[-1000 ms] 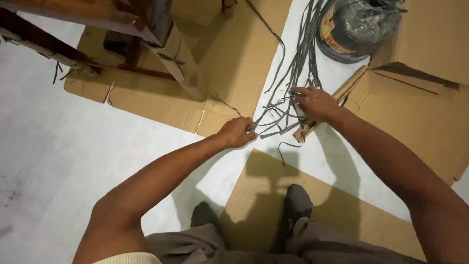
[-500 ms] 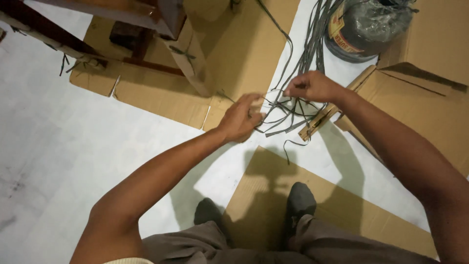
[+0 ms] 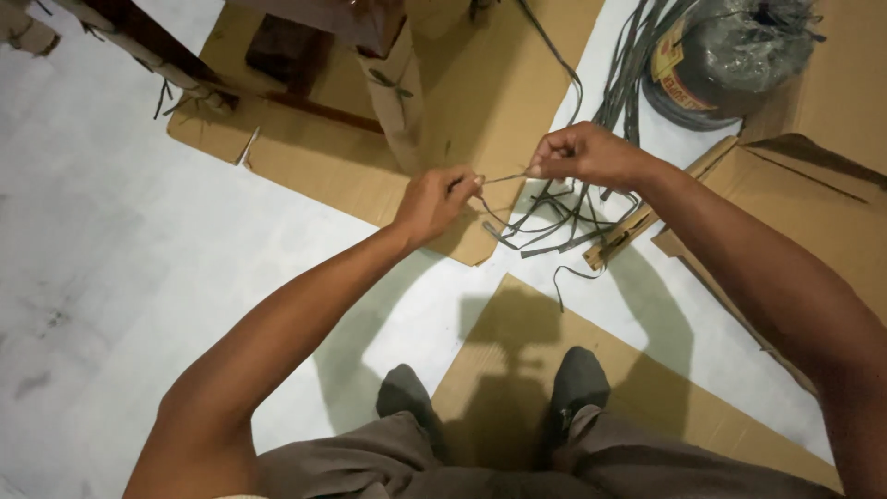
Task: The recorder is wrapping the legs of a wooden piece of furniture with cardboard and securing them with plastic ties.
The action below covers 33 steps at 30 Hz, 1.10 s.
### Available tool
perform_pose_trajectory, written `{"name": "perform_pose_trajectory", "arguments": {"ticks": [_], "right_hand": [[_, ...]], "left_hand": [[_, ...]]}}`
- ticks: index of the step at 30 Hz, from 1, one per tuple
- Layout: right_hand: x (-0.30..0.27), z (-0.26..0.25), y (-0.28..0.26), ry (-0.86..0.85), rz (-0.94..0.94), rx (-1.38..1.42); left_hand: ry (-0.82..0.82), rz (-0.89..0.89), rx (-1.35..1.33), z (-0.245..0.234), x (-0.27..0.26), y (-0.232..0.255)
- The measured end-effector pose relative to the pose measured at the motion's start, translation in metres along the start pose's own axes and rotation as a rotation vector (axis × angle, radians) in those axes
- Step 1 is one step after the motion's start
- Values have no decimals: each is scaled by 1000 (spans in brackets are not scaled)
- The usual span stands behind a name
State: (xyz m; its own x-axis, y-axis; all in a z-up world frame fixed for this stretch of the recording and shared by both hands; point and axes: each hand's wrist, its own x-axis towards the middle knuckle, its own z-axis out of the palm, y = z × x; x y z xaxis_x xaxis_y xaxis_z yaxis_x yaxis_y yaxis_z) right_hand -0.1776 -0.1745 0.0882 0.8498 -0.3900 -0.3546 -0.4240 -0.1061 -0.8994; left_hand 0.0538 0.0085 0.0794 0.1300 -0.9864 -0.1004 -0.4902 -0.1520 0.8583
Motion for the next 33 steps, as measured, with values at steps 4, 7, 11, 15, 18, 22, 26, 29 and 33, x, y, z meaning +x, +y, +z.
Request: {"name": "perform_pose_trajectory", "arguments": {"ticks": [4, 7, 11, 15, 18, 22, 26, 29, 33], "right_hand": [[1, -4, 13, 19, 39, -91], [2, -4, 26, 36, 7, -100], [1, -11, 28, 127, 95, -152], [8, -30, 74, 269, 133, -87], [1, -26, 61, 363, 150, -241], [2, -30, 91, 370, 126, -389], [-17, -14, 107, 255, 319, -942], [-30, -4, 130, 113, 477, -1075], [-54, 22, 127, -125, 664, -1076]], "left_hand": [[67, -4, 6, -9, -4, -29], [125, -28, 107, -15, -8, -49], [127, -14, 224, -34, -15, -67], [96, -29, 393, -42, -26, -94], [-153, -362, 262, -55, -38, -63], [-236, -207, 245, -45, -47, -79], [-291, -97, 378, -21, -50, -88], [-297, 46, 426, -3, -44, -90], [-410, 46, 423, 11, -37, -62]]}}
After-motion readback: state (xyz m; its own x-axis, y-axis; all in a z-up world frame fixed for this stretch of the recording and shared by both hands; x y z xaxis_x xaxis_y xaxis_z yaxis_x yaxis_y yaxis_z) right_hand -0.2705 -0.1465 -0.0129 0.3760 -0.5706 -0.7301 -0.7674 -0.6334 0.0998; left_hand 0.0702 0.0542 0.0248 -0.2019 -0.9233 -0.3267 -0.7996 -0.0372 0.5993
